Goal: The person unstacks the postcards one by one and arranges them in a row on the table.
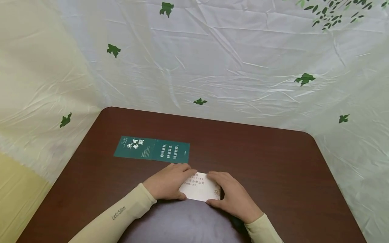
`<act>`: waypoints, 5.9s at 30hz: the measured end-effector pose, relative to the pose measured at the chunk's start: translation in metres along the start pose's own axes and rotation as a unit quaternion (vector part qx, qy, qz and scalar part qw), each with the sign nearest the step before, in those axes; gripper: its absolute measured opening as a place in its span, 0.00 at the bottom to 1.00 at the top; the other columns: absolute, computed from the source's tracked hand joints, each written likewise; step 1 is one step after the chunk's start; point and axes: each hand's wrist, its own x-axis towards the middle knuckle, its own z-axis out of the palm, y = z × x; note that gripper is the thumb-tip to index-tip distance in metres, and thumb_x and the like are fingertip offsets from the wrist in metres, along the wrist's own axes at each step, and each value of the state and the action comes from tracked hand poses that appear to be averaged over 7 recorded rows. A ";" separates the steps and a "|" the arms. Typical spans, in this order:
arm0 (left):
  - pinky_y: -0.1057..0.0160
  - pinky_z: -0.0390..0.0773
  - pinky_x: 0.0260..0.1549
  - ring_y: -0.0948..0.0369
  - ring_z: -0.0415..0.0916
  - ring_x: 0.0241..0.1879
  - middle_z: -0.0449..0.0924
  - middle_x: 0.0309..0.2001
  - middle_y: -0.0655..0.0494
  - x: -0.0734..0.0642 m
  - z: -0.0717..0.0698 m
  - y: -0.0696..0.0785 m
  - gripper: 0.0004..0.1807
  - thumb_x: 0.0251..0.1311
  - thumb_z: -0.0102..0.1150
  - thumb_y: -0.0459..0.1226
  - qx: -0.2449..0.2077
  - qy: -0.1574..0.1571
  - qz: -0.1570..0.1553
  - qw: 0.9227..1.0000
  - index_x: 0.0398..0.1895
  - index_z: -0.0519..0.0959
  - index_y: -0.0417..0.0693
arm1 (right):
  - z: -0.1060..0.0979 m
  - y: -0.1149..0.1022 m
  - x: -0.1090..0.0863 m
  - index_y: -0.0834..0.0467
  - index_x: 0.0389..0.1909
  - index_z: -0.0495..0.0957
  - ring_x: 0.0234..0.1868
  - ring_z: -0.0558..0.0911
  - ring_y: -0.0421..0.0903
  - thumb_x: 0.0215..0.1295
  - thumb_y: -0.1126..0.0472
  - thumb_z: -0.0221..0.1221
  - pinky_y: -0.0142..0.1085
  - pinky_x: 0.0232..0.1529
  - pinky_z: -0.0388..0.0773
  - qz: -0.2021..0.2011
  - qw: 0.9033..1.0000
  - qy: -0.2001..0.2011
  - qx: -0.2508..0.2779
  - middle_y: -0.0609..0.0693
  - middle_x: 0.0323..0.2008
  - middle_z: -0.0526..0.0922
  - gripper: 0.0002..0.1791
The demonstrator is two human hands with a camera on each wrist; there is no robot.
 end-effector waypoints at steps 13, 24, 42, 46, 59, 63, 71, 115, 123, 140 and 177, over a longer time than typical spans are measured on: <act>0.52 0.75 0.66 0.57 0.78 0.60 0.80 0.65 0.55 0.004 -0.007 0.000 0.45 0.54 0.83 0.47 -0.030 0.006 0.003 1.000 0.76 0.74 0.49 | -0.012 0.002 0.006 0.51 0.71 0.79 0.72 0.76 0.45 0.53 0.51 0.84 0.46 0.66 0.82 -0.052 0.999 0.006 -0.004 0.40 0.69 0.80 0.43; 0.50 0.71 0.71 0.57 0.77 0.65 0.78 0.71 0.54 0.043 -0.021 -0.012 0.47 0.56 0.83 0.44 -0.103 0.005 -0.051 0.993 0.79 0.73 0.49 | -0.034 0.020 0.039 0.57 0.73 0.77 0.74 0.75 0.54 0.56 0.56 0.82 0.51 0.70 0.79 -0.038 0.999 -0.006 0.021 0.49 0.71 0.80 0.43; 0.53 0.77 0.68 0.53 0.75 0.69 0.75 0.74 0.53 0.079 -0.019 -0.043 0.46 0.59 0.81 0.41 -0.135 0.013 -0.104 0.985 0.81 0.70 0.50 | -0.026 0.047 0.088 0.58 0.78 0.72 0.80 0.67 0.60 0.65 0.56 0.74 0.55 0.76 0.72 -0.020 0.999 -0.042 0.024 0.55 0.78 0.72 0.40; 0.52 0.77 0.68 0.53 0.74 0.70 0.74 0.75 0.52 0.081 -0.016 -0.044 0.45 0.60 0.80 0.42 -0.142 0.016 -0.097 0.985 0.81 0.70 0.50 | -0.028 0.048 0.088 0.59 0.77 0.72 0.80 0.67 0.60 0.66 0.56 0.74 0.55 0.76 0.72 -0.014 0.999 -0.041 0.027 0.55 0.78 0.72 0.40; 0.45 0.63 0.81 0.50 0.58 0.84 0.69 0.80 0.51 0.087 -0.012 -0.043 0.44 0.63 0.79 0.43 -0.136 0.008 -0.112 0.984 0.81 0.71 0.52 | -0.027 0.057 0.084 0.58 0.79 0.71 0.82 0.65 0.60 0.69 0.54 0.71 0.57 0.76 0.71 -0.005 0.999 -0.039 0.029 0.55 0.81 0.68 0.39; 0.44 0.60 0.83 0.50 0.58 0.85 0.70 0.80 0.50 0.088 -0.014 -0.042 0.43 0.63 0.79 0.43 -0.134 0.007 -0.109 0.985 0.81 0.71 0.52 | -0.027 0.058 0.084 0.57 0.79 0.71 0.83 0.64 0.60 0.69 0.53 0.71 0.56 0.77 0.71 -0.005 0.999 -0.041 0.029 0.55 0.81 0.68 0.39; 0.44 0.54 0.85 0.49 0.55 0.86 0.69 0.81 0.50 0.087 -0.016 -0.042 0.44 0.63 0.78 0.43 -0.128 0.000 -0.110 0.986 0.81 0.70 0.51 | -0.026 0.059 0.084 0.58 0.79 0.71 0.82 0.64 0.61 0.70 0.54 0.71 0.58 0.77 0.71 -0.008 0.999 -0.034 0.026 0.57 0.81 0.68 0.39; 0.42 0.68 0.77 0.48 0.73 0.74 0.76 0.74 0.51 -0.013 0.020 0.010 0.49 0.52 0.86 0.45 -0.110 0.031 -0.050 0.992 0.77 0.73 0.43 | -0.012 0.002 -0.007 0.52 0.64 0.83 0.72 0.77 0.48 0.56 0.39 0.80 0.46 0.68 0.82 -0.047 0.995 -0.052 -0.068 0.50 0.73 0.79 0.38; 0.44 0.72 0.72 0.51 0.75 0.69 0.77 0.73 0.54 -0.005 0.017 0.007 0.48 0.52 0.85 0.47 -0.104 0.031 -0.045 0.993 0.77 0.74 0.45 | -0.012 0.004 -0.005 0.50 0.58 0.83 0.69 0.78 0.47 0.56 0.42 0.80 0.44 0.64 0.84 -0.059 0.995 -0.022 -0.081 0.49 0.69 0.81 0.32; 0.46 0.72 0.66 0.55 0.71 0.66 0.74 0.71 0.54 -0.007 0.020 0.011 0.48 0.53 0.84 0.45 -0.117 0.041 -0.051 0.991 0.78 0.73 0.48 | -0.006 0.005 -0.005 0.50 0.58 0.84 0.61 0.78 0.42 0.51 0.43 0.81 0.39 0.57 0.85 -0.092 0.992 0.012 -0.087 0.44 0.62 0.82 0.33; 0.46 0.61 0.76 0.54 0.72 0.67 0.74 0.69 0.51 0.136 0.008 0.049 0.48 0.58 0.78 0.56 -0.034 0.031 0.003 0.999 0.80 0.71 0.51 | -0.074 0.115 -0.003 0.56 0.73 0.73 0.79 0.63 0.59 0.62 0.59 0.77 0.56 0.70 0.77 0.031 0.999 0.005 0.040 0.54 0.77 0.71 0.39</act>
